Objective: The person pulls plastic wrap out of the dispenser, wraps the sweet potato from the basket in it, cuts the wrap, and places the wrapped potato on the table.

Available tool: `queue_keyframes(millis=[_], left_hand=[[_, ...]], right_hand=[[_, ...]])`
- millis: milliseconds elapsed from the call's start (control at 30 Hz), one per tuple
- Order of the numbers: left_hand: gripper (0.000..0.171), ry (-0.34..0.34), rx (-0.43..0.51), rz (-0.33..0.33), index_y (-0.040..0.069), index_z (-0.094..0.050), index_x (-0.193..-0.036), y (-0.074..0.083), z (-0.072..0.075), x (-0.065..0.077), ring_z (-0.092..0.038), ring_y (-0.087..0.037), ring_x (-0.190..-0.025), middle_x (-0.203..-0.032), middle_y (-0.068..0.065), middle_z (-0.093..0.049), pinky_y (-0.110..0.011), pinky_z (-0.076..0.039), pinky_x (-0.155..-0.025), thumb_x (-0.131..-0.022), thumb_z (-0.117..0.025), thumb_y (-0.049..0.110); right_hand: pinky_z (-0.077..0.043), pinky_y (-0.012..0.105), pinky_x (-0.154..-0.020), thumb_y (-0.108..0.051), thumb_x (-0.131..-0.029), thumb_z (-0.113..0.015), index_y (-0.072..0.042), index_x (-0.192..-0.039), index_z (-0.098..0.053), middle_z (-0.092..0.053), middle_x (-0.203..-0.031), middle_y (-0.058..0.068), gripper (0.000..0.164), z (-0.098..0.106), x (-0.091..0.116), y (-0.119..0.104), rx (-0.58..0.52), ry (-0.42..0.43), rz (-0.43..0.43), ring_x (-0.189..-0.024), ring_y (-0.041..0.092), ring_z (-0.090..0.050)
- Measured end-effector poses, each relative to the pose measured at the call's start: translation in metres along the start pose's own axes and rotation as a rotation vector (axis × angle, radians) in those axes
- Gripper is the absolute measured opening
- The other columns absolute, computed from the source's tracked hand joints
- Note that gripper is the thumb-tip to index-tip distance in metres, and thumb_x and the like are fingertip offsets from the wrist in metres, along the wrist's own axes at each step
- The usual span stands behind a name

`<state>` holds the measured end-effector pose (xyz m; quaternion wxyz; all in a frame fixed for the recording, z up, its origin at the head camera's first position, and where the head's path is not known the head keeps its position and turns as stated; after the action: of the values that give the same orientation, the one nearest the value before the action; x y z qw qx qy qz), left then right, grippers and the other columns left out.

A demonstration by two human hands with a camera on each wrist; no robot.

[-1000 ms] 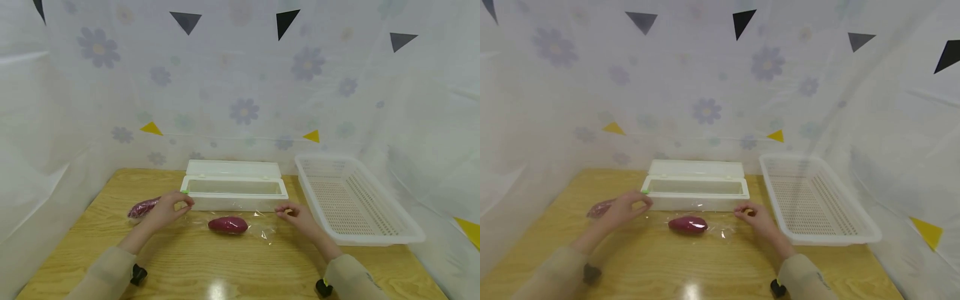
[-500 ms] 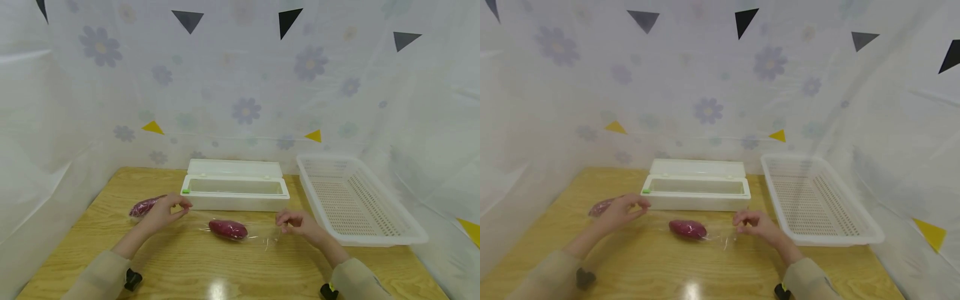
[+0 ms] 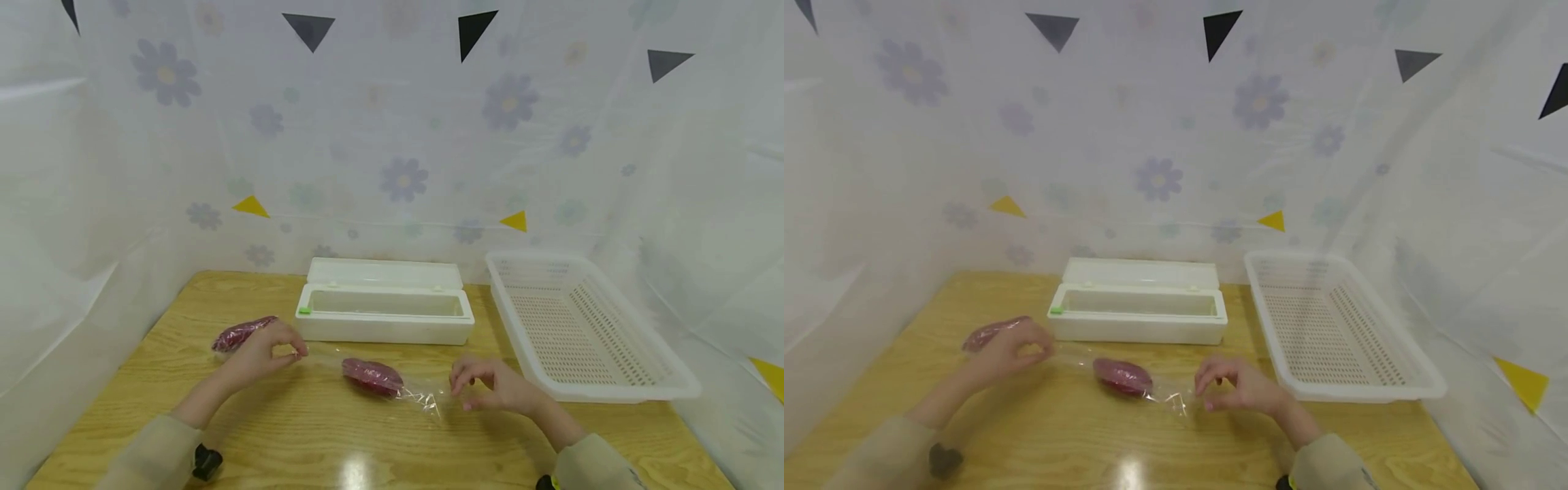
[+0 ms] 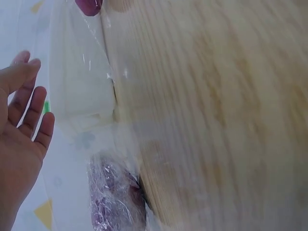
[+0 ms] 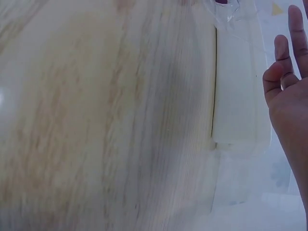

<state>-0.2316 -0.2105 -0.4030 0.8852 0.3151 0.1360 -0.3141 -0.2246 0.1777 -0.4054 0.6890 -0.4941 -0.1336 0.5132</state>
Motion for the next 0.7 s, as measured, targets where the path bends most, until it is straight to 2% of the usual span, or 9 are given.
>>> queue_keyframes(millis=[133,233,300,333,433,467,533,600,700], left_hand=[[0.024,-0.059,0.044,-0.023,0.022,-0.069,-0.083,0.002,0.001,0.005,-0.055,-0.005,-0.094,-0.093,0.017,-0.06,-0.049,-0.038,-0.101,-0.075,-0.076,0.001],[0.029,-0.096,0.062,-0.036,0.023,-0.069,-0.084,0.004,0.003,0.008,-0.056,-0.008,-0.096,-0.096,0.013,-0.061,-0.038,-0.027,-0.112,-0.074,-0.074,-0.003],[0.033,-0.125,0.07,-0.03,0.023,-0.07,-0.086,0.005,0.005,0.01,-0.056,-0.009,-0.098,-0.098,0.011,-0.061,-0.03,-0.017,-0.116,-0.075,-0.07,-0.008],[0.036,-0.137,0.072,-0.027,0.023,-0.07,-0.086,0.007,0.006,0.01,-0.056,-0.009,-0.097,-0.098,0.01,-0.061,-0.031,-0.015,-0.116,-0.075,-0.067,-0.011],[0.045,-0.162,0.095,0.001,0.025,-0.071,-0.087,0.014,0.008,0.007,-0.055,-0.01,-0.099,-0.1,0.011,-0.06,-0.044,-0.023,-0.113,-0.073,-0.058,-0.016],[0.046,-0.16,0.102,0.005,0.025,-0.071,-0.088,0.017,0.009,0.005,-0.054,-0.011,-0.099,-0.1,0.011,-0.06,-0.051,-0.026,-0.11,-0.073,-0.056,-0.016],[0.044,-0.143,0.106,-0.009,0.025,-0.071,-0.091,0.025,0.008,-0.001,-0.055,-0.012,-0.097,-0.1,0.01,-0.062,-0.055,-0.038,-0.098,-0.076,-0.057,-0.014],[0.036,-0.116,0.088,-0.04,0.022,-0.071,-0.095,0.035,0.003,-0.008,-0.057,-0.013,-0.097,-0.1,0.008,-0.064,-0.051,-0.044,-0.093,-0.08,-0.061,-0.009],[0.025,-0.088,0.044,-0.071,0.017,-0.07,-0.101,0.047,-0.009,-0.02,-0.06,-0.016,-0.097,-0.102,0.004,-0.066,-0.039,-0.05,-0.084,-0.083,-0.067,0.001]], right_hand=[[-0.044,0.034,-0.078,0.01,-0.077,-0.066,-0.003,-0.105,-0.064,-0.059,-0.105,0.012,0.031,0.0,0.0,-0.006,0.025,-0.041,0.023,-0.103,0.016,-0.053],[-0.041,0.035,-0.075,0.009,-0.078,-0.067,-0.004,-0.109,-0.061,-0.06,-0.106,0.015,0.034,0.002,0.001,-0.008,0.043,-0.031,-0.018,-0.102,0.016,-0.053],[-0.041,0.034,-0.076,0.009,-0.079,-0.066,-0.006,-0.111,-0.061,-0.06,-0.106,0.016,0.036,0.005,0.001,-0.008,0.066,0.01,-0.073,-0.101,0.016,-0.054],[-0.041,0.034,-0.076,0.008,-0.081,-0.065,-0.008,-0.112,-0.061,-0.061,-0.106,0.016,0.035,0.007,0.0,-0.008,0.084,0.037,-0.099,-0.1,0.017,-0.054],[-0.043,0.032,-0.077,0.0,-0.086,-0.065,-0.013,-0.112,-0.062,-0.064,-0.104,0.011,0.029,0.01,-0.005,-0.011,0.21,0.157,-0.163,-0.096,0.017,-0.057],[-0.044,0.03,-0.077,-0.004,-0.087,-0.065,-0.016,-0.112,-0.063,-0.066,-0.104,0.006,0.027,0.01,-0.008,-0.012,0.251,0.202,-0.19,-0.095,0.016,-0.058],[-0.047,0.03,-0.078,-0.012,-0.088,-0.066,-0.019,-0.111,-0.064,-0.067,-0.103,-0.001,0.024,0.008,-0.016,-0.016,0.341,0.279,-0.212,-0.093,0.014,-0.06],[-0.049,0.032,-0.078,-0.014,-0.087,-0.068,-0.021,-0.109,-0.066,-0.067,-0.102,-0.006,0.023,0.004,-0.025,-0.02,0.403,0.351,-0.228,-0.093,0.012,-0.061],[-0.052,0.034,-0.076,-0.017,-0.085,-0.07,-0.02,-0.107,-0.068,-0.068,-0.101,-0.006,0.022,-0.007,-0.039,-0.028,0.482,0.434,-0.232,-0.092,0.01,-0.062]])
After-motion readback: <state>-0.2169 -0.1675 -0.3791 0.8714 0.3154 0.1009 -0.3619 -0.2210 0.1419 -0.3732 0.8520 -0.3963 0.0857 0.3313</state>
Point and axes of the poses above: each hand's wrist, its own x-axis away from the middle knuckle, its own z-axis out of the back of the hand, y = z × x, the point moved 5 cm from there along -x, towards the middle knuckle
